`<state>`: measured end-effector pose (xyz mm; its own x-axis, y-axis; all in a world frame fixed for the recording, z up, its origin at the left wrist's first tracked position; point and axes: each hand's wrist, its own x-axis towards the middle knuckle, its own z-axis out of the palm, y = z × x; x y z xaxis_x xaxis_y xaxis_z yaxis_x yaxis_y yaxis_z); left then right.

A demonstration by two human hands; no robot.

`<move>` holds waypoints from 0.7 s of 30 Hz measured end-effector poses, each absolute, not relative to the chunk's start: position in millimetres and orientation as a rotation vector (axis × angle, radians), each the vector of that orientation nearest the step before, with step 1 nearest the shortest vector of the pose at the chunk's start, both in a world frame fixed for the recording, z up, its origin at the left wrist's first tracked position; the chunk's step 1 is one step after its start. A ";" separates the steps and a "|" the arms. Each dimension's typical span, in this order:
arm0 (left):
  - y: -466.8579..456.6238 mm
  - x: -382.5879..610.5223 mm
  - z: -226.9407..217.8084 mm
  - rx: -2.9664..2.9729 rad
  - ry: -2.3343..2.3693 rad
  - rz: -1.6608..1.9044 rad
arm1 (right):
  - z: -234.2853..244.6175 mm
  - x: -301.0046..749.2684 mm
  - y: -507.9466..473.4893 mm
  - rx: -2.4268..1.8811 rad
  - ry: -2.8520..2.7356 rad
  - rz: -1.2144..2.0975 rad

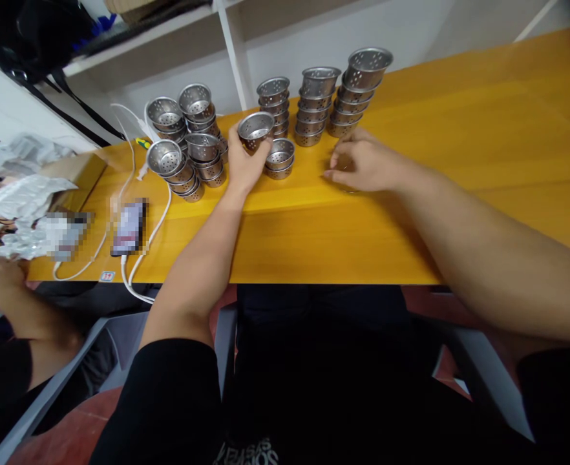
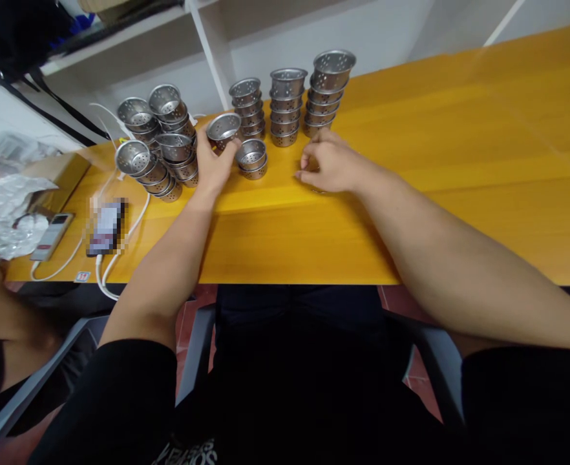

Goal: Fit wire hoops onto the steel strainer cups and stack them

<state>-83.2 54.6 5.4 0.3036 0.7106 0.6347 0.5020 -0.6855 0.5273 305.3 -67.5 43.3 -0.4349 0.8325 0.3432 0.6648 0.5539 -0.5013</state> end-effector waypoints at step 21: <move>72.4 -61.8 -29.7 2.335 1.009 1.218 | 43.6 293.7 -77.1 -1.205 -2.262 0.466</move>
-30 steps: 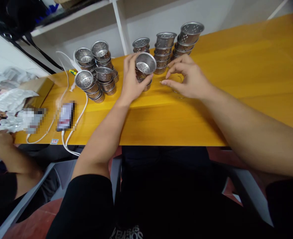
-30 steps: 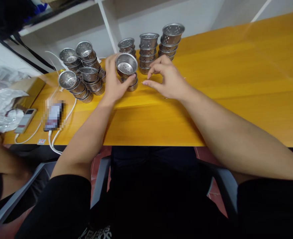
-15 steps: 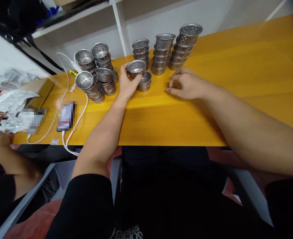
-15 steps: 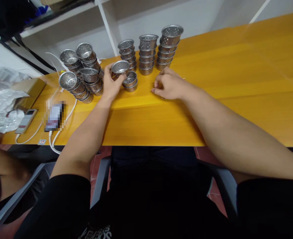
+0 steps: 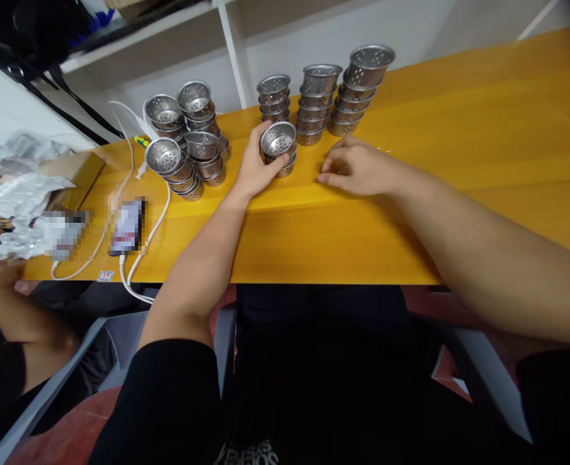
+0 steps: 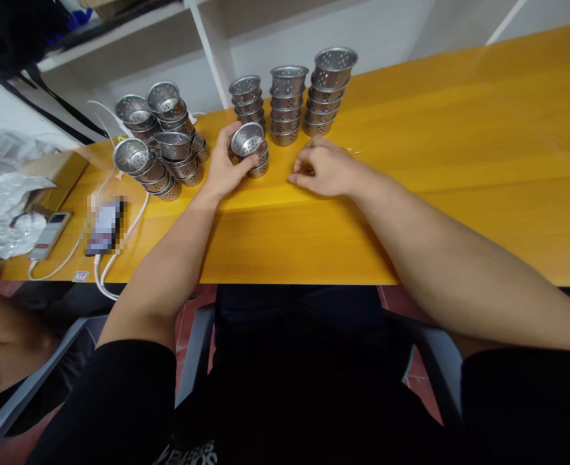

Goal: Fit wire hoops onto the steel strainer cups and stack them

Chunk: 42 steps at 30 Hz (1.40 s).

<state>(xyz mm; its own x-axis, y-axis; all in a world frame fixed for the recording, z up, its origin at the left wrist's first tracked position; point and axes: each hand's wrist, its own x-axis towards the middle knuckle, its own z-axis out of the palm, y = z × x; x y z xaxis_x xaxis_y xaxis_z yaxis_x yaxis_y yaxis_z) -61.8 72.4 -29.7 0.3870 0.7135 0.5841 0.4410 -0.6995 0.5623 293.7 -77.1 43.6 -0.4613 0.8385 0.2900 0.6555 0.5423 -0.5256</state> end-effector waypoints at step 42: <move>4.1 -57.8 53.5 2.153 1.107 1.563 | 44.4 290.4 -78.3 -1.205 -2.288 0.499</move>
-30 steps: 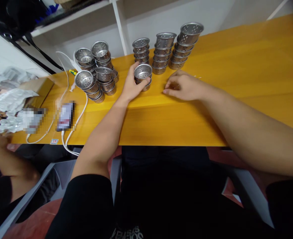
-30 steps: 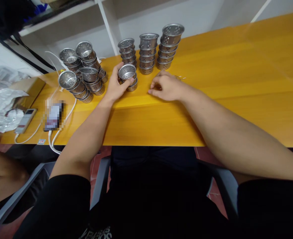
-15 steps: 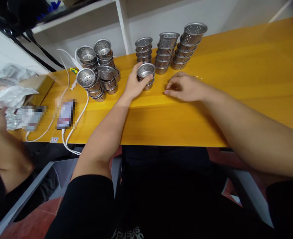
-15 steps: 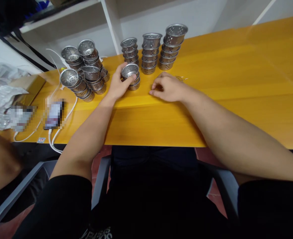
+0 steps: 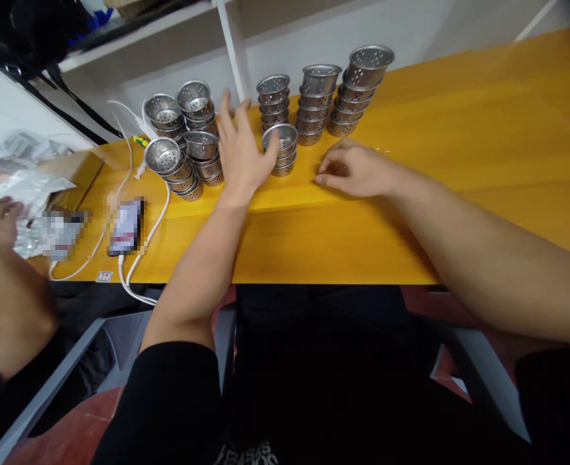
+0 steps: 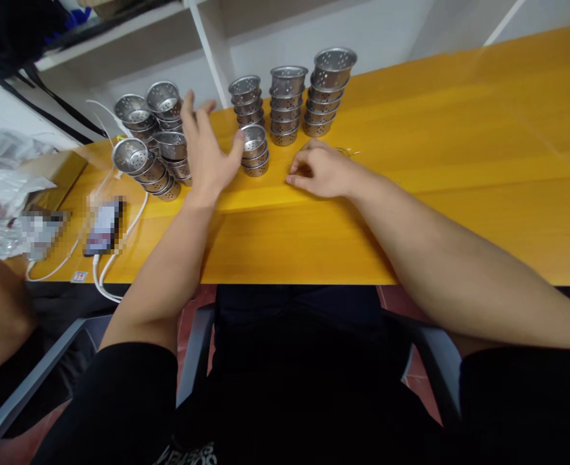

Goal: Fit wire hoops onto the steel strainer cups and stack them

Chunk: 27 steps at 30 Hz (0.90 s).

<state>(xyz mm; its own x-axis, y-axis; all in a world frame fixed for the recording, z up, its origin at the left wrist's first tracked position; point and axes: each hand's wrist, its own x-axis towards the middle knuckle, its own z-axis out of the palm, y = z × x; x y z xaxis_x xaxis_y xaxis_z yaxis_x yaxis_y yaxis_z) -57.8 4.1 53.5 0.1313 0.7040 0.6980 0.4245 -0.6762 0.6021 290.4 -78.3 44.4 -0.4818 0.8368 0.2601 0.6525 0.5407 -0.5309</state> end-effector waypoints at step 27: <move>-80.4 -43.0 121.1 1.990 1.877 1.134 | 49.3 285.5 -84.0 -1.280 -2.329 0.485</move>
